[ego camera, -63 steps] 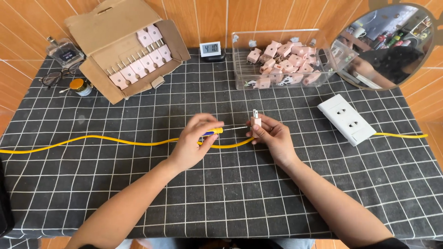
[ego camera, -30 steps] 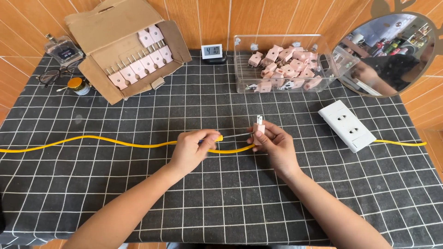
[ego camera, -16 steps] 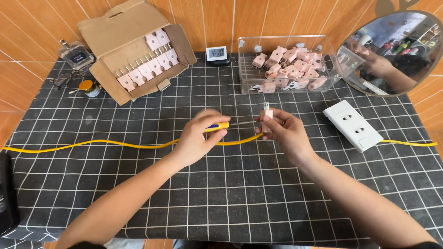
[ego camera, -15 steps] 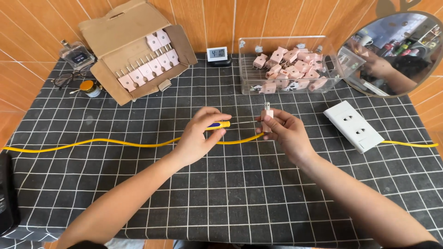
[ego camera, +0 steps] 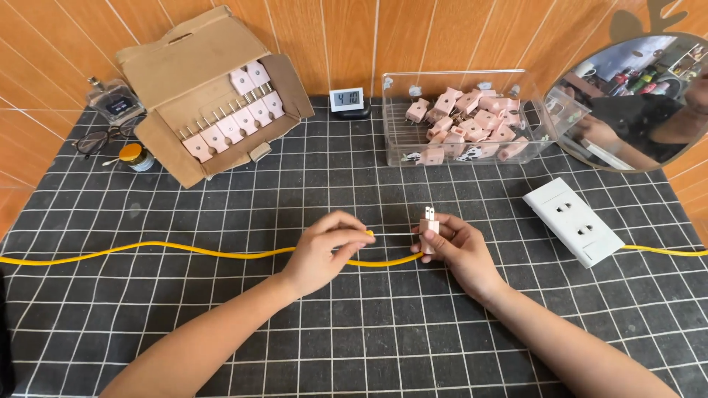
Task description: Disassembling an electrical plug using a screwdriver and preparing wires to be connected to the internal terminals.
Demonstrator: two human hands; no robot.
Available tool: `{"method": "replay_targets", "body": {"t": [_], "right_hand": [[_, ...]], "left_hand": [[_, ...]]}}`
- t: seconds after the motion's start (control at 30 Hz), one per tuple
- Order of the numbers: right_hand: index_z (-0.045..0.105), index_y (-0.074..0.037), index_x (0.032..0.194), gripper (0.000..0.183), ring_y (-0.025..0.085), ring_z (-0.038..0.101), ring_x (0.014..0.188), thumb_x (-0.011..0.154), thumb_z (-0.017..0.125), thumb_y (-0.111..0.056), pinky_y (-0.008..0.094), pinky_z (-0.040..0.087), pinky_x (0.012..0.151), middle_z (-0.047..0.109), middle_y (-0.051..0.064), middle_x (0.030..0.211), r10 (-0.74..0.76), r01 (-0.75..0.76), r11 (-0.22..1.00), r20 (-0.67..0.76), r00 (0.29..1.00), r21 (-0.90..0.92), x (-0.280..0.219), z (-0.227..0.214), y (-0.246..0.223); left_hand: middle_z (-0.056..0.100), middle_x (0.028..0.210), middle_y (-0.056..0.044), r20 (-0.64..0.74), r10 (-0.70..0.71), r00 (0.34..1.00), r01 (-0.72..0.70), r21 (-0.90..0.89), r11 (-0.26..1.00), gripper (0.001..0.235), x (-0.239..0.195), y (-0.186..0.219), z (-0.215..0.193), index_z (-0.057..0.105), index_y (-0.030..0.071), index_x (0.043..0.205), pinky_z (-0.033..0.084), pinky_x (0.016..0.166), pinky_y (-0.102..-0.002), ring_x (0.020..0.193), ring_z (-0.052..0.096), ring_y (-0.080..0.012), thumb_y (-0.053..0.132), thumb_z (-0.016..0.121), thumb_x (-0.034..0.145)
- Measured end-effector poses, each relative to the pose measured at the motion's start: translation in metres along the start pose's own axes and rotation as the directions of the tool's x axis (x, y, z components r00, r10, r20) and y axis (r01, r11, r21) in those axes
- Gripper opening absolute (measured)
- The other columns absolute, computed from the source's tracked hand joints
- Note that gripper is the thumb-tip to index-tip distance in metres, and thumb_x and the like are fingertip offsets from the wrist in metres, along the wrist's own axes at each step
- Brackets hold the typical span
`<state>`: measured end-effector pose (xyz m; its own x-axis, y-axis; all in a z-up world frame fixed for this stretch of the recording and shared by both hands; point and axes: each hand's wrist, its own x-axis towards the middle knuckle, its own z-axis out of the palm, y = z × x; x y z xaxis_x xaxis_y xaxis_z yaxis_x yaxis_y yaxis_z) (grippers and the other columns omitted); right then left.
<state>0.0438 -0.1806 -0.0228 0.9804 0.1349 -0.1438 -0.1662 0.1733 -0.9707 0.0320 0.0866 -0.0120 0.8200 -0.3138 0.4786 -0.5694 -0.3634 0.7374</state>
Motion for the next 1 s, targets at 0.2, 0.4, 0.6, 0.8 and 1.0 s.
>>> {"method": "replay_targets", "body": {"t": [0.2,0.4,0.6,0.8,1.0], "right_hand": [[0.058,0.014,0.135,0.047,0.033,0.077,0.082,0.093,0.07,-0.004,0.034,0.068,0.065,0.073,0.027,0.108,0.007,-0.008,0.999,0.014,1.0,0.047,0.004,-0.001,0.002],[0.058,0.012,0.132,0.044,0.032,0.077,0.085,0.093,0.069,-0.004,0.033,0.067,0.067,0.072,0.027,0.111,0.011,-0.014,0.997,0.037,0.999,0.078,0.005,-0.005,0.001],[0.059,0.009,0.132,0.044,0.032,0.077,0.087,0.092,0.071,-0.007,0.032,0.067,0.068,0.073,0.026,0.111,0.036,-0.039,0.996,0.05,0.998,0.078,0.003,-0.004,-0.001],[0.059,0.008,0.133,0.045,0.032,0.077,0.088,0.093,0.07,-0.008,0.033,0.067,0.069,0.072,0.026,0.112,0.052,-0.056,0.993,0.038,0.998,0.101,0.003,-0.003,-0.006],[0.06,0.007,0.131,0.043,0.032,0.077,0.091,0.092,0.071,-0.007,0.033,0.066,0.071,0.071,0.025,0.111,0.043,-0.046,0.994,0.03,0.999,0.099,0.005,-0.001,-0.01]], "left_hand": [[0.075,0.066,-0.012,0.004,-0.152,0.988,0.151,-0.15,0.977,0.021,-0.006,-0.032,0.013,0.078,0.009,0.116,0.051,0.038,-0.024,0.041,0.061,-0.0147,0.018,0.065,0.102],[0.074,0.102,-0.008,-0.014,0.002,1.0,-0.002,-0.05,0.999,0.02,0.007,0.001,-0.001,0.08,0.012,0.111,0.063,0.061,-0.029,0.079,0.074,-0.022,0.005,0.074,0.093],[0.074,0.068,-0.011,-0.044,-0.103,0.994,0.099,-0.091,0.991,0.016,-0.003,-0.019,0.008,0.079,0.005,0.106,0.054,0.041,-0.025,0.048,0.067,-0.0182,0.016,0.067,0.101],[0.072,0.101,-0.009,-0.001,0.005,1.0,-0.005,0.019,1.0,0.021,0.005,0.001,-0.002,0.078,0.011,0.115,0.064,0.063,-0.031,0.084,0.073,-0.0236,0.005,0.071,0.095],[0.078,0.091,-0.011,0.008,-0.071,0.997,0.071,-0.103,0.992,0.021,0.006,0.0,0.0,0.077,0.01,0.116,0.063,0.059,-0.029,0.077,0.074,-0.0209,0.015,0.075,0.096]]}}
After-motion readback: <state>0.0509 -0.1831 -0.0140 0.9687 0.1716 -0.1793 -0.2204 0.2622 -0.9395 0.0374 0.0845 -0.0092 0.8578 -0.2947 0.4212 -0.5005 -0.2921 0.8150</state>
